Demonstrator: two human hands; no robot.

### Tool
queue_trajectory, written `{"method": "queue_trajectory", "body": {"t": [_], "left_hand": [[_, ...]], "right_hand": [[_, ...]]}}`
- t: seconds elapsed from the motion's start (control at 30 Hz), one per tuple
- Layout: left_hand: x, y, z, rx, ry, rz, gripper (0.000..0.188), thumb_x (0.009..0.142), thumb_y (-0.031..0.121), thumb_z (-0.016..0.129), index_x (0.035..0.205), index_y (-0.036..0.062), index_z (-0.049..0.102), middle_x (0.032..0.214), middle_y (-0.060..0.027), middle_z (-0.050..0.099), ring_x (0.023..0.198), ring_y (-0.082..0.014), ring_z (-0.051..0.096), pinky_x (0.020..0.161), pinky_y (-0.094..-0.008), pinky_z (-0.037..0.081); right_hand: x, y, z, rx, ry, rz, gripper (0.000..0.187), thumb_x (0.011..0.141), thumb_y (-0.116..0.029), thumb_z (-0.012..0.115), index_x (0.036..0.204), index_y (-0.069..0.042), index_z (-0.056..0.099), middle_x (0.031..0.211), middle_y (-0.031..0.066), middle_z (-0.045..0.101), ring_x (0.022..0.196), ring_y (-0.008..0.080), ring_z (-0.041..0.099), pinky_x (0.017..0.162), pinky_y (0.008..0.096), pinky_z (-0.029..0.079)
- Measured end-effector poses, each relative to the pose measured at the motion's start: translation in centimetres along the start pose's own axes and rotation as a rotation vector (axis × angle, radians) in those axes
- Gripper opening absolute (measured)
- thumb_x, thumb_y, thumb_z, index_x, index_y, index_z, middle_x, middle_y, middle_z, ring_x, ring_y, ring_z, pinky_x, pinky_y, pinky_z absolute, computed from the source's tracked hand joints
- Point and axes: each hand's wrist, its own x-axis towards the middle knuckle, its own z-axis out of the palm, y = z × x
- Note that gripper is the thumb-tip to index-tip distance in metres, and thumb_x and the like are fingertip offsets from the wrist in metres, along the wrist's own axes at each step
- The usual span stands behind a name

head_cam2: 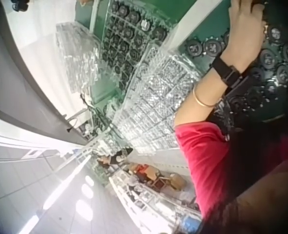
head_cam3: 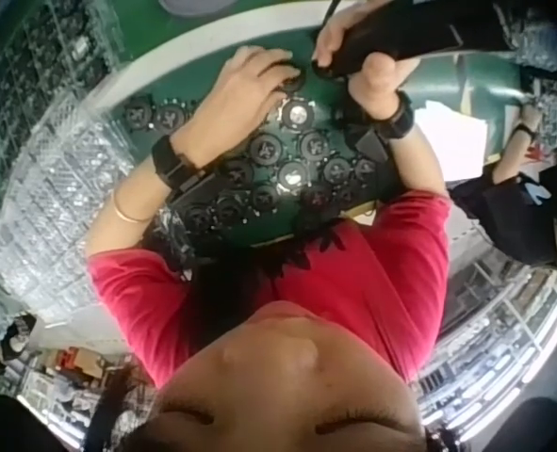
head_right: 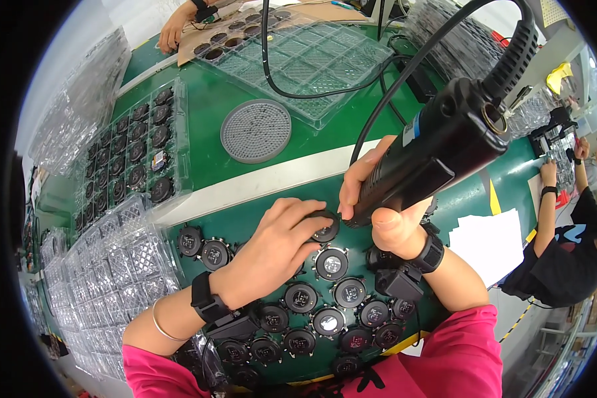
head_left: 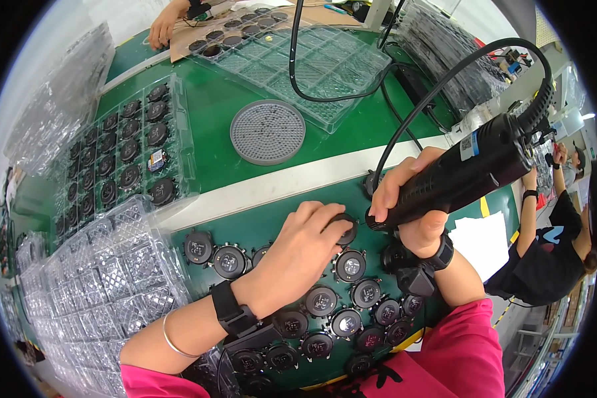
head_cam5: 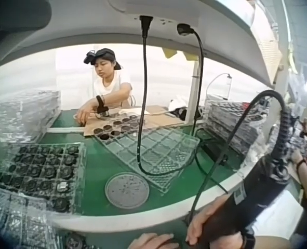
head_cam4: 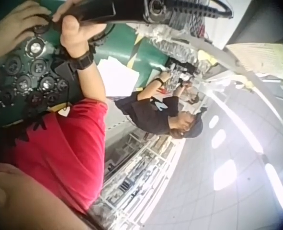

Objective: The person uses a power screwdriver to drive screws into the back of several smartwatches, moving from one to the next across the table.

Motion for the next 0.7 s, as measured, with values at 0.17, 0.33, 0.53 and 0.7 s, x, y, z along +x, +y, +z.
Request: {"method": "queue_trajectory", "body": {"t": [0.17,0.33,0.53,0.7], "left_hand": [[-0.1,-0.3,0.0,0.06,-0.06,0.061,0.036,0.075,-0.008,0.064,0.109,0.0017,0.063,0.134,-0.0143,0.057,0.114,-0.0357,0.054,0.097,-0.0438,0.047],[0.1,-0.2,0.0,-0.041,-0.029,0.035,0.026,0.078,-0.002,0.069,0.102,0.0015,0.063,0.133,-0.0135,0.058,0.113,-0.0355,0.054,0.093,-0.0423,0.049],[0.0,-0.4,0.2,-0.092,-0.013,0.029,0.017,0.077,-0.004,0.068,0.093,0.0011,0.061,0.128,-0.0134,0.061,0.111,-0.0351,0.056,0.092,-0.0418,0.05],[0.0,-0.3,0.4,-0.099,-0.01,0.045,0.016,0.077,-0.003,0.068,0.09,0.0009,0.06,0.125,-0.0136,0.063,0.11,-0.0345,0.057,0.091,-0.0415,0.05]], "right_hand": [[0.1,0.0,0.0,-0.01,0.007,0.002,0.078,0.079,-0.071,0.066,0.113,-0.01,0.032,0.074,0.0072,0.052,0.054,0.0174,0.057,0.054,0.0315,0.053],[0.2,0.0,0.0,-0.012,0.007,-0.009,0.078,0.078,-0.071,0.066,0.113,-0.01,0.032,0.074,0.0072,0.052,0.054,0.0177,0.057,0.054,0.0319,0.053],[-0.3,-0.5,0.0,0.018,0.021,-0.03,0.078,0.078,-0.071,0.067,0.113,-0.01,0.035,0.074,0.0075,0.052,0.054,0.0194,0.057,0.054,0.0329,0.054],[-0.4,-1.3,0.4,0.14,0.071,-0.061,0.078,0.077,-0.07,0.069,0.114,-0.01,0.036,0.074,0.0078,0.053,0.055,0.0207,0.058,0.054,0.034,0.054]]}}
